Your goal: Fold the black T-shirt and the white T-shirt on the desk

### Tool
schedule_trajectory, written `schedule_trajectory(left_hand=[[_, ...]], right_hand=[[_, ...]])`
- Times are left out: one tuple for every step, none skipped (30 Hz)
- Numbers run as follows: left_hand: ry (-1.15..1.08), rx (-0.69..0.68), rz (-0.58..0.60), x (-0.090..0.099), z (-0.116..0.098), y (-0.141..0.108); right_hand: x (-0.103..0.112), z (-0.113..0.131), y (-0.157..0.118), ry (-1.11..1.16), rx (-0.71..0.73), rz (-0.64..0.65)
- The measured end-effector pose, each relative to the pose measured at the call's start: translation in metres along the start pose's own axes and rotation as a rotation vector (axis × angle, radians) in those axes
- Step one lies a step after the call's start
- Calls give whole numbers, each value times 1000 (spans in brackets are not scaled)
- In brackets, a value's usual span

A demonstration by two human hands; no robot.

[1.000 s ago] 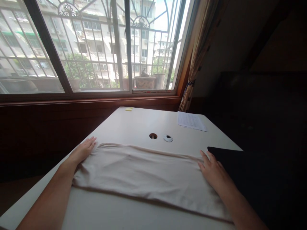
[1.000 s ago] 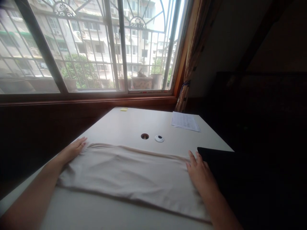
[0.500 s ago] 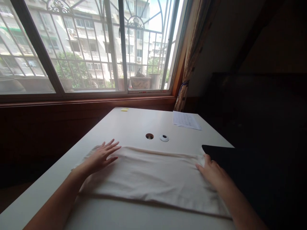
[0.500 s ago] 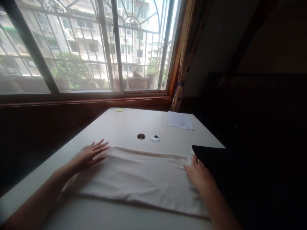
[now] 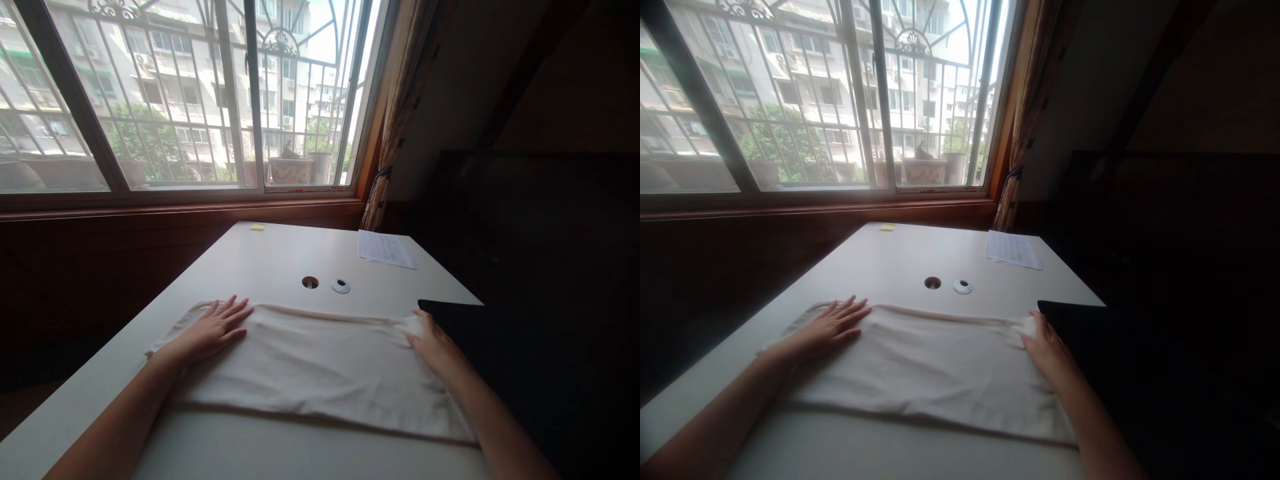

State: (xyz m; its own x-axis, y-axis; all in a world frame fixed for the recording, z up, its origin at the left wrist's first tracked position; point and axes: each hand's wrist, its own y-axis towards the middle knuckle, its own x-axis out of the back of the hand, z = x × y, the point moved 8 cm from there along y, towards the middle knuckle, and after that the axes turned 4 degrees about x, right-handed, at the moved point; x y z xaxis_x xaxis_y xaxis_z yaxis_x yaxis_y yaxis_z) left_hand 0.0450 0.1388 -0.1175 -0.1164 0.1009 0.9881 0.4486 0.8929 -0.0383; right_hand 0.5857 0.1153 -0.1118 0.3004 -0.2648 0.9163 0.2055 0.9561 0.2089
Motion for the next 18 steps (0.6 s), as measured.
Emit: schedule_trajectory(left_hand=[[-5,2,4,-1,2,0],[-11,5,6,-1,4,0],[-15,8,8,-1,6,0],[-19,11,8,-1,9,0],[-21,15,8,-1,11,0],[-22,20,9,-1,14,0],[-23,26,10,0,17,0],[-23,31,14,1,20,-1],[-24,37,18,2,24,-2],[-27,42,23,3,28,-3],[-30,49,27,4,32,-4],[-32,57,28,5,37,-4],[-32,66,30,5,41,-5],[-31,75,31,5,44,-5],[-25,87,27,5,45,-4],[-16,101,11,6,45,-3],[-3,114,-20,8,42,-2],[10,119,-64,11,35,-1]], right_hand=[[0,0,1,14,3,3],[-1,-1,2,29,0,12],[-1,-2,3,42,-10,22],[-2,-3,3,54,-26,31],[-2,-5,3,62,-48,44],[-3,-6,2,63,-73,63],[-4,-8,1,60,-101,84],[-5,-10,0,57,-123,106],[-5,-10,-1,53,-134,127],[-5,-10,-3,50,-133,143],[-4,-8,-4,48,-119,154],[-4,-5,-5,49,-97,163],[-3,-2,-6,49,-73,172],[-3,1,-7,48,-56,184],[-3,4,-7,44,-46,196],[-3,6,-8,41,-38,207],[-3,9,-8,37,-30,215],[-3,11,-9,28,-27,221]])
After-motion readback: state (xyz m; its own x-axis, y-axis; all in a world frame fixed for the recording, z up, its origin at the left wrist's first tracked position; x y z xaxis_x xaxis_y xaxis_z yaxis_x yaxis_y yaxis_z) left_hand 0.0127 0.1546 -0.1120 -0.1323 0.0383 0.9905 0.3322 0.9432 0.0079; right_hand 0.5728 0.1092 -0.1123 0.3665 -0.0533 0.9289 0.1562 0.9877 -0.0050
